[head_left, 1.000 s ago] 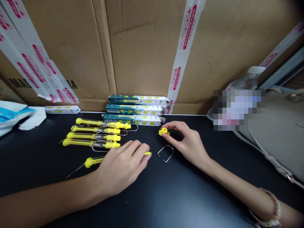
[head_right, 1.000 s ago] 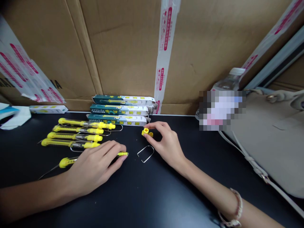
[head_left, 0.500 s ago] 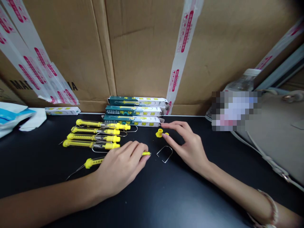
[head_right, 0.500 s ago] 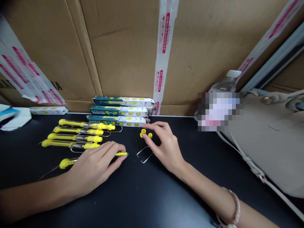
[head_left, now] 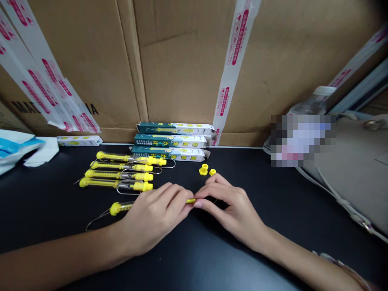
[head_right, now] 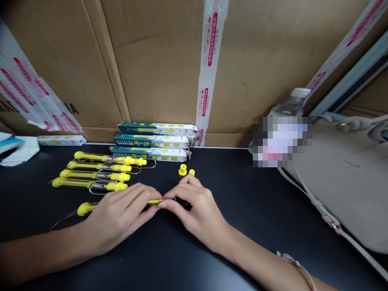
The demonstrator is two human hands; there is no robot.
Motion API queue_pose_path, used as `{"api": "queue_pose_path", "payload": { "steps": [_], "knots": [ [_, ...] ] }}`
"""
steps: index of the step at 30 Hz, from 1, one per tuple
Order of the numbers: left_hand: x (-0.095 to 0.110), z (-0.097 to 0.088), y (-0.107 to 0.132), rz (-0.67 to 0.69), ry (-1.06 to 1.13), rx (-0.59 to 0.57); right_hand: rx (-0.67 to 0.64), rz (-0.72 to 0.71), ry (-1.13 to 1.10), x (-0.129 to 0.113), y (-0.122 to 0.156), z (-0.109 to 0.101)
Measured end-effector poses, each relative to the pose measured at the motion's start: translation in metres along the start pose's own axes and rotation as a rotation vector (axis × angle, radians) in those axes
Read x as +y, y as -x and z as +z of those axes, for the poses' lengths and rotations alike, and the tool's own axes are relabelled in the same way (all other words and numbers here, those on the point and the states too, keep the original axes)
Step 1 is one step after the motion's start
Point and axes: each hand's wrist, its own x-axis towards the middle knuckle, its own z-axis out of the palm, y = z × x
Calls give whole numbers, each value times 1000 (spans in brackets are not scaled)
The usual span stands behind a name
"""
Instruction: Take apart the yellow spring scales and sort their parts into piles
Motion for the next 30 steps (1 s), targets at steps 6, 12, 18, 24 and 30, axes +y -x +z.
{"api": "queue_pose_path", "payload": {
  "steps": [6, 12, 18, 24, 30],
  "knots": [
    [0, 2, 0, -62, -34, 21, 169, -46, 17, -1, 0, 0],
    [-2, 2, 0, -93, 0, -33, 214, 116, -10, 6, 2, -3],
    [-2, 2, 0, -107, 20, -44, 197, 191, 118, 13, 0, -3],
    [-3, 4, 0, -121, 48, -44, 174, 165, 264, 13, -1, 1],
    [-2, 3, 0, -128, 61, -45, 159, 176, 318, 14, -2, 1]
  ]
}}
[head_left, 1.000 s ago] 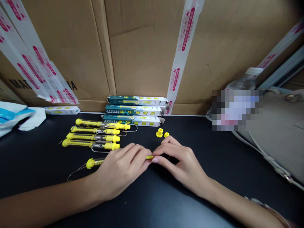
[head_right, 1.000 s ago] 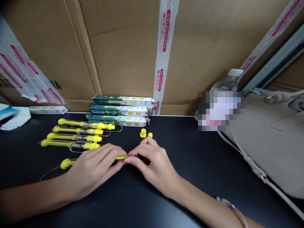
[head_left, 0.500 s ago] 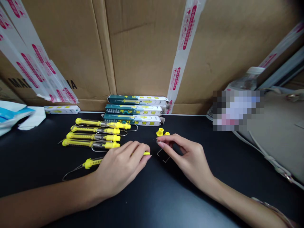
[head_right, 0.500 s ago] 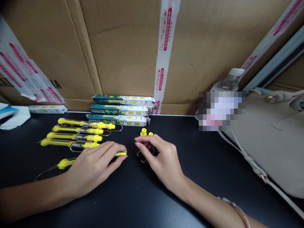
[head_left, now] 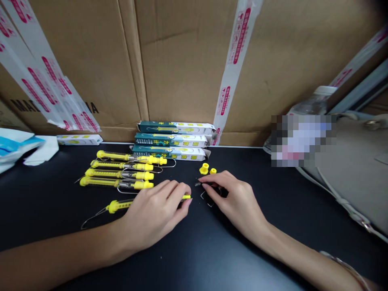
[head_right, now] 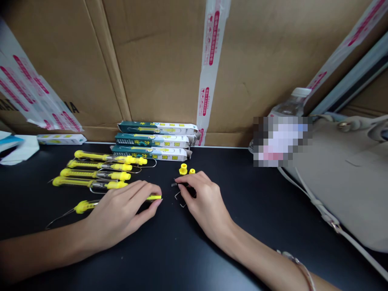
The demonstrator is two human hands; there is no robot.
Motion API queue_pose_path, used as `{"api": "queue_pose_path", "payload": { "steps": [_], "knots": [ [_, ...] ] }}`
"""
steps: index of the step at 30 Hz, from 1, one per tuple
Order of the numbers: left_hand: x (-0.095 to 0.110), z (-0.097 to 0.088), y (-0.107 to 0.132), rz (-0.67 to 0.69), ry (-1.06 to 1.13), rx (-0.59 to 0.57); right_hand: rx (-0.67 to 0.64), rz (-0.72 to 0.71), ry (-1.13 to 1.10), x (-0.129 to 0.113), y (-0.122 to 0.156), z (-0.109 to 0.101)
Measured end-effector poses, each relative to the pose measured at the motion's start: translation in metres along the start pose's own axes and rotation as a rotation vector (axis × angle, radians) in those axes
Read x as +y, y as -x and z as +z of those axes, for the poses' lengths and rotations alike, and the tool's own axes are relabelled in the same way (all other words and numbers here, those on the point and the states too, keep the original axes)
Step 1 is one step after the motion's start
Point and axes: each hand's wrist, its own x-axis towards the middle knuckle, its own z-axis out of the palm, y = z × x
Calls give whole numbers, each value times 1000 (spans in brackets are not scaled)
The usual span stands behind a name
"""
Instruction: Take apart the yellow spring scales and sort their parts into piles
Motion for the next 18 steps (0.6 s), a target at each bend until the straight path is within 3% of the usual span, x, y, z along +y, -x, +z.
{"api": "queue_pose_path", "payload": {
  "steps": [6, 12, 18],
  "knots": [
    [0, 1, 0, -1, 0, -4, -3, -47, -17, 0, 1, 0],
    [0, 1, 1, -4, -19, -7, 1, -246, -29, -2, 3, 1],
    [-1, 2, 0, -5, -7, -6, -46, -135, -70, 2, 2, 4]
  ]
}}
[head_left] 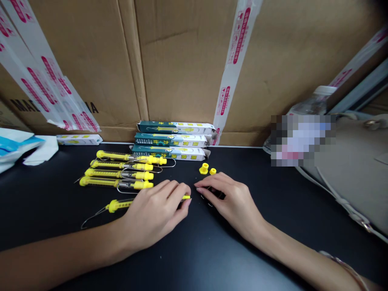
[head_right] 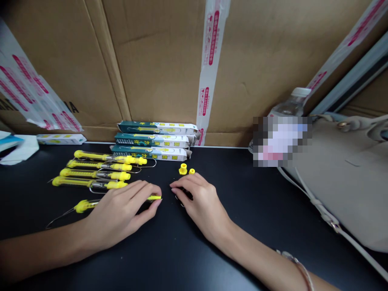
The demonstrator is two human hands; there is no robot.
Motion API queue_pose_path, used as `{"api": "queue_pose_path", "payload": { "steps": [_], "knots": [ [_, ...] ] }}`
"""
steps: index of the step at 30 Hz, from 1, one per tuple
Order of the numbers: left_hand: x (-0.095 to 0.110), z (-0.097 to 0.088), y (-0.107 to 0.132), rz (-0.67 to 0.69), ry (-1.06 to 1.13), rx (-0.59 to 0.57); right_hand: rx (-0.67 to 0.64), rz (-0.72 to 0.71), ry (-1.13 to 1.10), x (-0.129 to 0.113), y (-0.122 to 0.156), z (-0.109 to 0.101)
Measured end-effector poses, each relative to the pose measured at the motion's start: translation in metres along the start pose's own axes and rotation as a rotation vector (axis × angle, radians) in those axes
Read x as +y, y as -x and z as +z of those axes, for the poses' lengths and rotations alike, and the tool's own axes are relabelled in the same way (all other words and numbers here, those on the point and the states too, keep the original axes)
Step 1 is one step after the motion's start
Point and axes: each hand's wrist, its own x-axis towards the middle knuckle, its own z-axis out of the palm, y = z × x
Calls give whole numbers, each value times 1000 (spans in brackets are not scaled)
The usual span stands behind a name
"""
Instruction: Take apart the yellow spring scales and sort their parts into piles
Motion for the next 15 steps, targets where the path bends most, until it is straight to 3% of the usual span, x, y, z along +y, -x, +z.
{"api": "queue_pose_path", "payload": {
  "steps": [7, 15],
  "knots": [
    [1, -1, 1, 5, -1, -8, 46, 30, 41, 2, -1, -2],
    [1, -2, 0, 0, 19, -12, 70, 166, 44, 11, -4, -11]
  ]
}}
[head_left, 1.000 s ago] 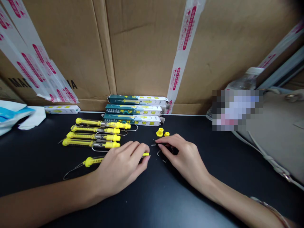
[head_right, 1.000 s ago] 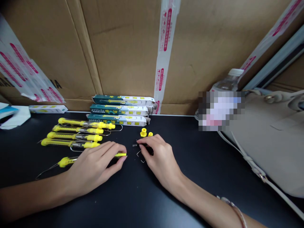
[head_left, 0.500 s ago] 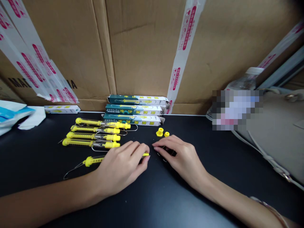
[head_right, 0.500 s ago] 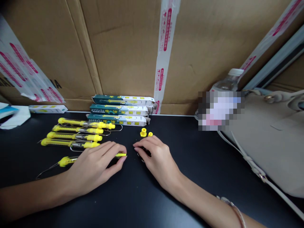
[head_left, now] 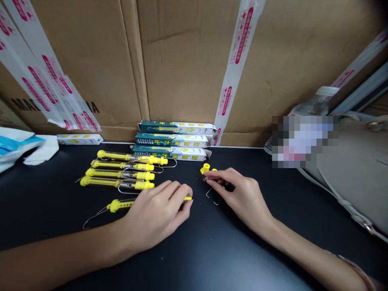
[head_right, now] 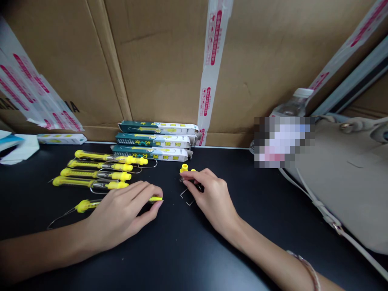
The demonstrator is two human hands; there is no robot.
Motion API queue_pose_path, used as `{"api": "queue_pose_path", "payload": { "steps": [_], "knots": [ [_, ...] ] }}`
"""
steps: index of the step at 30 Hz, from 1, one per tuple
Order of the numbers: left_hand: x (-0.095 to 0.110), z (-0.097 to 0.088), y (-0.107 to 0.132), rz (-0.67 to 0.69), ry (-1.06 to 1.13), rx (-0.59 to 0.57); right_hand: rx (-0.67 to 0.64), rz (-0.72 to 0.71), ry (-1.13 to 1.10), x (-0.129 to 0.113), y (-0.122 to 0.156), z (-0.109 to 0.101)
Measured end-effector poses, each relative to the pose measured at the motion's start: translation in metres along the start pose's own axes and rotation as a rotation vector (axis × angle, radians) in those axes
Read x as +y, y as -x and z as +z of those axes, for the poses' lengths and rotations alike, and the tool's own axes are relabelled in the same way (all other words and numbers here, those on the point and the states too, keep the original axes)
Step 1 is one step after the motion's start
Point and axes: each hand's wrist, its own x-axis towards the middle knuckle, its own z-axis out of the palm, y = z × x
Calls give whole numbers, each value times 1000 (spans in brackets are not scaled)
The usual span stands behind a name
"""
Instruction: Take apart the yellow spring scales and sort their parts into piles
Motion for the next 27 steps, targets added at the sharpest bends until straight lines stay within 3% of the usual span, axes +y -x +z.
{"api": "queue_pose_path", "payload": {
  "steps": [7, 27],
  "knots": [
    [1, -1, 1, 1, -2, -14, 5, -116, 41, -1, 2, 2],
    [0, -1, 0, 7, -3, -5, -31, -174, 12, -2, 3, 1]
  ]
}}
